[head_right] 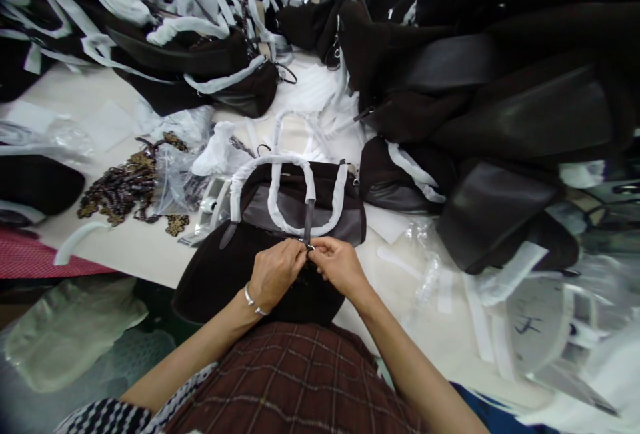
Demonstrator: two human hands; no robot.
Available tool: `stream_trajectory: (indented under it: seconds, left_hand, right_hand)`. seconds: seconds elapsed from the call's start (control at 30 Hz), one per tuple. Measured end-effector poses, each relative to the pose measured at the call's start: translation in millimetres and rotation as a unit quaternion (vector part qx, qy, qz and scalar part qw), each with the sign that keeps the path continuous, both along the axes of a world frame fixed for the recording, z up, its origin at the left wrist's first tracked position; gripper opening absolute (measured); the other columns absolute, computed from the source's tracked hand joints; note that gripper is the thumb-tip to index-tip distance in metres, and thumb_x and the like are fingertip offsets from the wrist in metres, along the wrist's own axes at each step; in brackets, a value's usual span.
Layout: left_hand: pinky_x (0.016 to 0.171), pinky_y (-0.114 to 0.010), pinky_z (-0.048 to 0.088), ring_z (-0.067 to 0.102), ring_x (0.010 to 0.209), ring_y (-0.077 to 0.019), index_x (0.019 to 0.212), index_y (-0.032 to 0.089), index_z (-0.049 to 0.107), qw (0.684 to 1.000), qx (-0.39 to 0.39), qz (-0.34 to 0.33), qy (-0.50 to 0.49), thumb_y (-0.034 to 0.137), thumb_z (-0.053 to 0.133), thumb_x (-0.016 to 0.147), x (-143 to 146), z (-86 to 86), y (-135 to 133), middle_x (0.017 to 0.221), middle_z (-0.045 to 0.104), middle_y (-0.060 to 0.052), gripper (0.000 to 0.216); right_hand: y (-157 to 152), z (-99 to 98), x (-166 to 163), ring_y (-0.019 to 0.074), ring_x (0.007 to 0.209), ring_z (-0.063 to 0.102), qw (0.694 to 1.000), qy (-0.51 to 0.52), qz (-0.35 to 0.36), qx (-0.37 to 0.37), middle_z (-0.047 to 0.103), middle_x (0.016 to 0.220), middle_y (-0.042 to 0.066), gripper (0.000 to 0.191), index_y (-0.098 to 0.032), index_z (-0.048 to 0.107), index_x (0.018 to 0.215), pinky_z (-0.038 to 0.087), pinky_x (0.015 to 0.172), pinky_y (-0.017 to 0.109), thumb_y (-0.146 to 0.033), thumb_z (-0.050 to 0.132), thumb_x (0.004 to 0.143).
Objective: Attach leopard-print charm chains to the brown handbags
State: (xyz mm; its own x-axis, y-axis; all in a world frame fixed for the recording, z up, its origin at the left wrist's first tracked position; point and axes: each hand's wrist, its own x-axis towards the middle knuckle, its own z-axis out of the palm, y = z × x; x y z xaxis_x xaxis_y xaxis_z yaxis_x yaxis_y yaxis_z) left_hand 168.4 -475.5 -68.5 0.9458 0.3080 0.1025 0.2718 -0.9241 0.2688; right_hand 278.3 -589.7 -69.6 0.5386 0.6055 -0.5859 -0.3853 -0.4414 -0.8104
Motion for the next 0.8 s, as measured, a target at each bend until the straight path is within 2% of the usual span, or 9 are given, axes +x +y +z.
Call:
stream_trajectory:
  seconds: [0.2,0.3,0.37,0.47,0.63,0.73,0.8]
  left_hand:
    - [0.063,-0.024,0.039,0.059,0.069,-0.0121,0.083,0.019,0.058,0.998,-0.056,-0.009,-0.029,0.024,0.043,0.096,2,-8.3,1,0.075,0.063,0.000,0.021]
    - [0.065,-0.023,0.041,0.060,0.070,-0.0122,0.083,0.018,0.058,0.994,-0.110,-0.004,-0.017,0.023,0.047,0.095,3,-7.5,4,0.077,0.064,0.000,0.017]
    - [0.066,-0.023,0.042,0.060,0.070,-0.0122,0.081,0.018,0.057,0.989,-0.149,0.002,-0.008,0.022,0.050,0.093,5,-7.6,5,0.076,0.063,0.000,0.014]
    - [0.066,-0.022,0.043,0.059,0.069,-0.0122,0.080,0.018,0.056,0.981,-0.192,-0.005,0.004,0.023,0.053,0.091,7,-9.1,7,0.075,0.062,0.000,0.013]
    - [0.069,-0.022,0.044,0.059,0.071,-0.0126,0.080,0.019,0.055,0.974,-0.225,-0.023,0.023,0.020,0.053,0.091,11,-9.3,10,0.077,0.062,0.000,0.011]
    - [0.073,-0.023,0.046,0.060,0.076,-0.0130,0.083,0.019,0.056,0.973,-0.229,-0.026,0.024,0.019,0.047,0.093,9,-6.9,14,0.080,0.062,-0.001,0.013]
    - [0.077,-0.024,0.047,0.060,0.080,-0.0135,0.087,0.019,0.057,0.974,-0.225,-0.023,0.013,0.018,0.043,0.095,7,-4.5,17,0.083,0.062,-0.002,0.016]
  right_hand:
    - [-5,-11.2,11,0.0045,0.043,0.047,0.981,0.162,-0.040,0.095,0.066,0.073,0.003,0.031,-0.013,0.069,0.093,0.035,0.034,0.016,-0.033,0.073,0.070]
    - [-6,-11.0,14,0.0031,0.041,0.044,0.976,0.192,-0.041,0.091,0.068,0.073,0.004,0.030,-0.012,0.069,0.092,0.033,0.032,0.014,-0.029,0.074,0.068]
    - [-5,-9.9,13,0.0026,0.038,0.042,0.978,0.196,-0.010,0.067,0.070,0.072,0.005,0.027,-0.011,0.069,0.090,0.032,0.031,0.014,-0.027,0.072,0.069]
    - [-3,-10.0,11,0.0027,0.033,0.041,0.987,0.154,0.040,0.004,0.069,0.063,0.001,0.019,-0.013,0.067,0.085,0.030,0.028,0.013,-0.022,0.069,0.068]
    - [0,-18.5,4,0.0041,0.032,0.045,0.994,-0.026,0.058,-0.086,0.066,0.057,-0.002,0.006,-0.016,0.063,0.073,0.029,0.026,0.013,-0.022,0.064,0.072]
    - [-3,-24.3,4,0.0054,0.032,0.046,0.986,-0.097,0.073,-0.111,0.063,0.053,-0.002,0.009,-0.017,0.061,0.069,0.028,0.026,0.014,-0.023,0.060,0.075]
    - [-9,-24.3,6,0.0058,0.031,0.045,0.984,-0.109,0.078,-0.120,0.058,0.048,-0.004,0.012,-0.018,0.059,0.067,0.028,0.027,0.014,-0.025,0.059,0.076]
